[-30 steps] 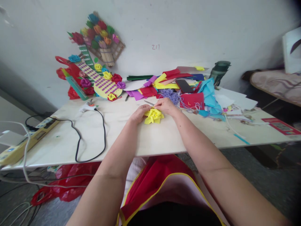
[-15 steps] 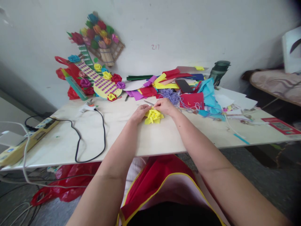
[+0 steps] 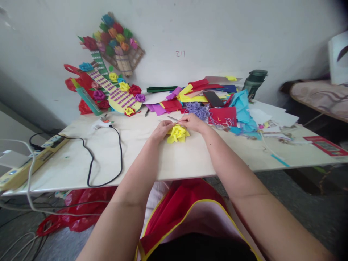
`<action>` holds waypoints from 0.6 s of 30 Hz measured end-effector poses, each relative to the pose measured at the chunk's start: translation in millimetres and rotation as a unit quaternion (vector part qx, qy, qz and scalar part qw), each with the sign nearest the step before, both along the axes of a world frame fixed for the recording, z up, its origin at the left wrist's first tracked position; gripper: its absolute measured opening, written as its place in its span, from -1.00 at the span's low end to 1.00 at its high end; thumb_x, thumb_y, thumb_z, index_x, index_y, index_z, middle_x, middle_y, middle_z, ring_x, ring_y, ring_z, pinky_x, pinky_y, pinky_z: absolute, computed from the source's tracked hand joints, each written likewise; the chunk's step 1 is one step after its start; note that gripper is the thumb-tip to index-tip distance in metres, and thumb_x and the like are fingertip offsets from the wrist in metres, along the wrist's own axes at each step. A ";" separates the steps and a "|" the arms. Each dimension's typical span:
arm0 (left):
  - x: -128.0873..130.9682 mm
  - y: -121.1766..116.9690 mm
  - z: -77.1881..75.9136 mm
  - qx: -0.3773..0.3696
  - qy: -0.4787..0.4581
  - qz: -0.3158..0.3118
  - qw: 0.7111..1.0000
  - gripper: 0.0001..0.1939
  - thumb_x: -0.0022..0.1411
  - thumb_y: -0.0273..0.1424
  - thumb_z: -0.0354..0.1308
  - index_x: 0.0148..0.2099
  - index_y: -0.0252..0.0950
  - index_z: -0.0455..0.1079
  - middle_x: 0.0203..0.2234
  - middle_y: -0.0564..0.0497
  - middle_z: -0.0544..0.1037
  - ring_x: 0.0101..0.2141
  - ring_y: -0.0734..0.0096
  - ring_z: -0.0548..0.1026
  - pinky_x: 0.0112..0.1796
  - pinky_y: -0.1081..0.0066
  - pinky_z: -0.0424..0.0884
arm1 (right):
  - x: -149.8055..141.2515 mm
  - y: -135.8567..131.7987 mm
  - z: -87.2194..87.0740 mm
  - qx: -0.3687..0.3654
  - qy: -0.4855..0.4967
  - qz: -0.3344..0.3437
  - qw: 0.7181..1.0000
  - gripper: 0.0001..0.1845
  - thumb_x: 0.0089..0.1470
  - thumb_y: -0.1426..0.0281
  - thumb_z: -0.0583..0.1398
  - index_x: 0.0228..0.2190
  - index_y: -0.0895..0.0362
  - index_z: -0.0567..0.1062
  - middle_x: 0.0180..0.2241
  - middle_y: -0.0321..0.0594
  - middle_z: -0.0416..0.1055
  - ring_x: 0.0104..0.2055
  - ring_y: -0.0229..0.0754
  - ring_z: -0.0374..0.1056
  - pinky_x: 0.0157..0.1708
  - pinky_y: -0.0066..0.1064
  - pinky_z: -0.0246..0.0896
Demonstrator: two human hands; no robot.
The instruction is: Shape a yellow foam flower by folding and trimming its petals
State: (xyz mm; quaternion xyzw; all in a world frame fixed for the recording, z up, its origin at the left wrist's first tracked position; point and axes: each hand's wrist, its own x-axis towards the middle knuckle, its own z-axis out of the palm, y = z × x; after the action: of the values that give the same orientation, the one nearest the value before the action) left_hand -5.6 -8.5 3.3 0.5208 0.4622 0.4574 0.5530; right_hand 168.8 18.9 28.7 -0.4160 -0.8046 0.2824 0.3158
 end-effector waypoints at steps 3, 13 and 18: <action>-0.6 0.1 0.4 0.000 -0.001 -0.002 1.000 -0.74 0.01 -0.31 0.32 -0.47 -0.32 0.32 -0.71 0.12 0.37 -0.69 0.59 0.28 -0.63 0.54 0.13 | 3.2 1.9 -0.2 0.024 -0.035 0.008 0.999 -0.78 -0.02 0.36 0.20 -0.48 0.20 0.63 -0.49 -0.26 0.53 -0.39 -0.24 0.37 -0.40 -0.48 0.18; -3.6 3.3 -4.3 0.015 -0.014 -0.012 1.000 -0.71 -0.06 -0.29 0.36 -0.46 -0.34 0.33 -0.69 0.10 0.39 -0.66 0.58 0.31 -0.61 0.54 0.15 | 3.9 9.4 -3.0 0.087 -0.082 0.036 0.992 -0.76 0.00 0.37 0.18 -0.56 0.18 0.59 -0.49 -0.27 0.47 -0.36 -0.24 0.35 -0.31 -0.45 0.17; -2.9 2.8 -3.6 0.008 -0.028 -0.014 0.999 -0.69 -0.12 -0.30 0.40 -0.49 -0.35 0.35 -0.69 0.09 0.40 -0.66 0.59 0.32 -0.61 0.55 0.16 | 2.6 10.5 -5.0 0.123 -0.053 0.037 0.990 -0.79 -0.02 0.42 0.18 -0.53 0.17 0.62 -0.28 -0.16 0.51 -0.23 -0.21 0.39 -0.15 -0.39 0.24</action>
State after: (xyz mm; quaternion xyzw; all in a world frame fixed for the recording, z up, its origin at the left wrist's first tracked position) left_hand -8.5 -5.8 -0.3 0.5186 0.4352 0.4680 0.5680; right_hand 171.4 29.4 23.8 -0.3582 -0.8639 0.1704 0.3103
